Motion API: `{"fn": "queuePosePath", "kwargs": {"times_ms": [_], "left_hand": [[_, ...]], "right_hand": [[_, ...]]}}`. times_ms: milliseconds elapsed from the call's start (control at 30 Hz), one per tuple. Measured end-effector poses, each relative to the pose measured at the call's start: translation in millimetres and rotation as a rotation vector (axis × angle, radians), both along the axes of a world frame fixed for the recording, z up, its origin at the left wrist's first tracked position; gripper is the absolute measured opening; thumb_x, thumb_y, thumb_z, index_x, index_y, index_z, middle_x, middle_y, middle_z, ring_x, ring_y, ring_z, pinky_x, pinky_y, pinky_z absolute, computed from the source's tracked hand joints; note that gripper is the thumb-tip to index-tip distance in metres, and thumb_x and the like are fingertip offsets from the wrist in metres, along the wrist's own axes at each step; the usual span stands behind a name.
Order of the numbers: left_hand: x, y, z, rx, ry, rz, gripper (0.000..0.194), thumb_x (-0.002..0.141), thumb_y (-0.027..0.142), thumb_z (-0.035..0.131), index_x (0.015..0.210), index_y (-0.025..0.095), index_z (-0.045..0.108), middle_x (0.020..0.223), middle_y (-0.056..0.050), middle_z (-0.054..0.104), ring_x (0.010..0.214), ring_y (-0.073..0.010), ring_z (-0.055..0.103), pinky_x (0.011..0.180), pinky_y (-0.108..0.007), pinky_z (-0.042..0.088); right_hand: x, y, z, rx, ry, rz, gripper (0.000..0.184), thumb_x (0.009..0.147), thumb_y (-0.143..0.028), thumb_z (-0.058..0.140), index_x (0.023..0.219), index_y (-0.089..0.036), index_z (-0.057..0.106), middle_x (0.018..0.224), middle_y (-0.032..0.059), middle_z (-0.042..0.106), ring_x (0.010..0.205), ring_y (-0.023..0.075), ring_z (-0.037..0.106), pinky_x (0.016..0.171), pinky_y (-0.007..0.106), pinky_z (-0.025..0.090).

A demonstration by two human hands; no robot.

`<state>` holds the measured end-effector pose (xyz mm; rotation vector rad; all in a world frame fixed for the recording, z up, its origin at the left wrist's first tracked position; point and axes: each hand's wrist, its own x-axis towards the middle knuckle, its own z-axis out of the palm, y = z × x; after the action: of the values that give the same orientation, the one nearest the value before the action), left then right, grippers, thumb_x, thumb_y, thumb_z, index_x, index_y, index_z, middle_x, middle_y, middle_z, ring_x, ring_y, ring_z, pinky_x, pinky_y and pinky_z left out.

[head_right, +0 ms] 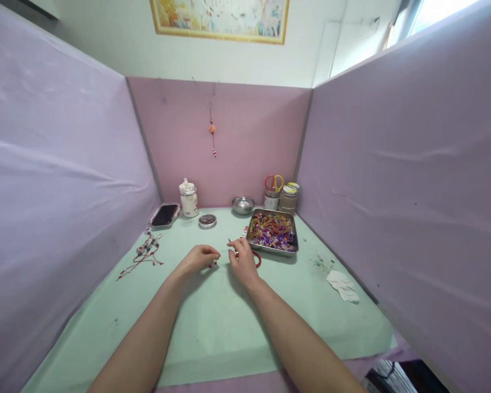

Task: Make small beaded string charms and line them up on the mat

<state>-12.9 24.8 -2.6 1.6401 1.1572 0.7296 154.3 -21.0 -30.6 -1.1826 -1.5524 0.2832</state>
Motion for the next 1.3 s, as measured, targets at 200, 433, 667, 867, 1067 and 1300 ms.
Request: {"fn": "queuePosePath", "kwargs": {"times_ms": [200,433,667,867,1067,1300], "left_hand": [[7,-2,-4.8,0.001,-0.039,-0.033,0.019,0.059,0.028,0.067,0.068,0.012,0.071,0.058,-0.004,0.061,0.053,-0.0114,0.048,0.053,-0.025,0.036],[13,-3,-8.3,-0.005,-0.089,-0.024,0.018,0.057,0.025,0.068,0.070,0.013,0.070,0.062,-0.005,0.064,0.057,-0.0130,0.053,0.057,-0.026,0.040],[14,-10,-8.5,-0.031,-0.059,-0.036,0.020,0.059,0.027,0.067,0.070,0.012,0.071,0.060,-0.003,0.061,0.051,-0.0094,0.044,0.051,-0.024,0.031],[26,-18,-8.6,-0.045,-0.122,-0.030,0.023,0.061,0.022,0.063,0.079,0.012,0.073,0.062,-0.002,0.062,0.055,-0.0109,0.047,0.053,-0.024,0.032],[27,-15,-9.0,-0.065,-0.223,-0.013,0.026,0.061,0.024,0.065,0.082,0.012,0.073,0.069,-0.004,0.065,0.061,-0.0119,0.052,0.060,-0.024,0.037],[22,-12,-11.1,-0.156,-0.245,0.050,0.031,0.061,0.031,0.071,0.085,0.011,0.072,0.073,-0.007,0.068,0.053,-0.0090,0.048,0.050,-0.023,0.030]], "right_hand": [[-1,1,-2.4,-0.012,-0.197,0.075,0.012,0.085,-0.018,0.052,0.083,-0.021,0.064,0.083,0.0051,0.058,0.081,0.0199,0.053,0.073,0.032,0.043],[0,1,-0.8,-0.026,-0.081,0.066,0.015,0.082,-0.016,0.053,0.075,-0.021,0.065,0.077,0.0038,0.062,0.077,0.0186,0.055,0.071,0.031,0.042],[-6,5,-4.9,-0.058,0.183,0.058,0.015,0.080,-0.026,0.054,0.080,-0.019,0.067,0.081,0.0047,0.066,0.076,0.0185,0.061,0.064,0.028,0.047],[-7,5,-5.1,-0.098,0.250,0.067,0.018,0.079,-0.030,0.054,0.081,-0.018,0.067,0.081,0.0052,0.067,0.073,0.0186,0.061,0.064,0.029,0.049],[-6,2,2.1,-0.128,0.293,0.071,0.016,0.076,-0.033,0.059,0.074,-0.019,0.066,0.082,0.0047,0.063,0.080,0.0195,0.058,0.065,0.028,0.047],[-3,8,-1.5,-0.205,0.410,0.102,0.019,0.073,-0.035,0.061,0.077,-0.018,0.066,0.076,0.0039,0.067,0.073,0.0184,0.060,0.073,0.032,0.047]]}}
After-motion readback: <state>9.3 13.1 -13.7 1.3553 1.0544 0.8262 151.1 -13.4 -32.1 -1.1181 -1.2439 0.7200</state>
